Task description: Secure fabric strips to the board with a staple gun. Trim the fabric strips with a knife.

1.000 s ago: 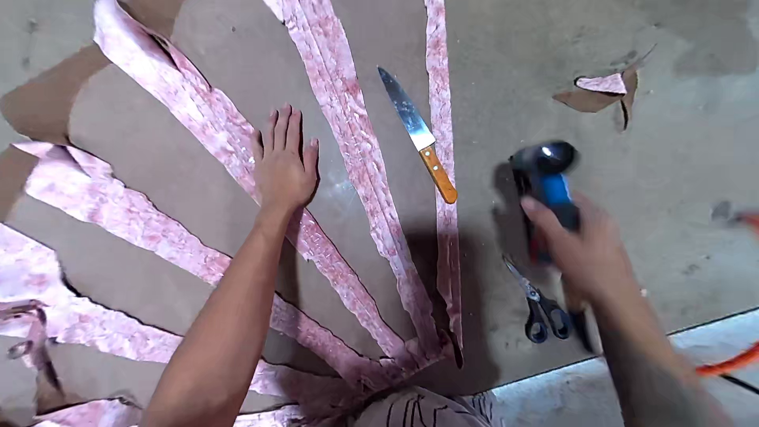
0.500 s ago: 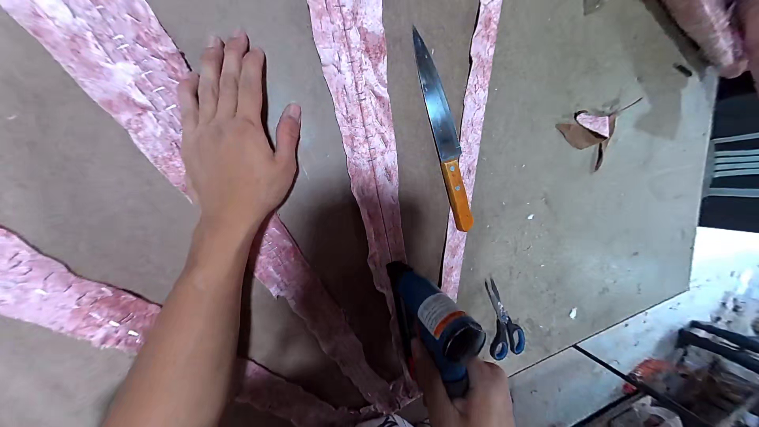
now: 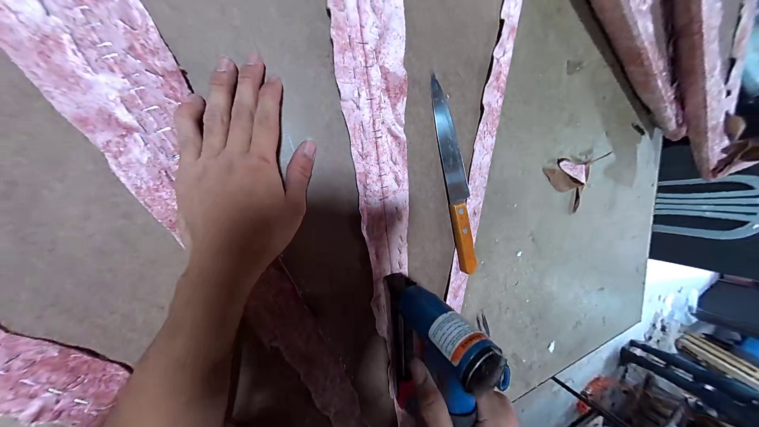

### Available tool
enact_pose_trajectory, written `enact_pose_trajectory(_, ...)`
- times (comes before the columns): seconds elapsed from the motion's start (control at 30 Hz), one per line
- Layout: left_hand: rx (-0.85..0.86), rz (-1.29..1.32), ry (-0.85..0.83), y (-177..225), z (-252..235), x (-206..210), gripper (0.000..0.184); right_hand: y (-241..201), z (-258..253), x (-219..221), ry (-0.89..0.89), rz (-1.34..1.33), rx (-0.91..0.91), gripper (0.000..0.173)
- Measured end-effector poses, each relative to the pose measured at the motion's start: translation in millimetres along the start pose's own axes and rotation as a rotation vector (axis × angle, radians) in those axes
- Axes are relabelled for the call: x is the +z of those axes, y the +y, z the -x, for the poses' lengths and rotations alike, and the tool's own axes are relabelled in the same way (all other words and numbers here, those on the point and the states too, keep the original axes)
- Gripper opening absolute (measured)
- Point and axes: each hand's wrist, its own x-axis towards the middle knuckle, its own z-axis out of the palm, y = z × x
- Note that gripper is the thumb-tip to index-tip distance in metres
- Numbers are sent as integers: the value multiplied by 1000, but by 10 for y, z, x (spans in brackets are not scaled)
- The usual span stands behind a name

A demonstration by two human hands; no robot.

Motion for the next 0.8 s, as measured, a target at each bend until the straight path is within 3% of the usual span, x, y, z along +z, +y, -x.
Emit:
enact_pose_trajectory(0.7,23,42,34,-13,54,-6,69,-406,-476,48,3,-8,43,26)
enact_pose_trajectory(0.8,18,34,2,-24,47,-19,70,-452,-589,58,13,-21,74,33)
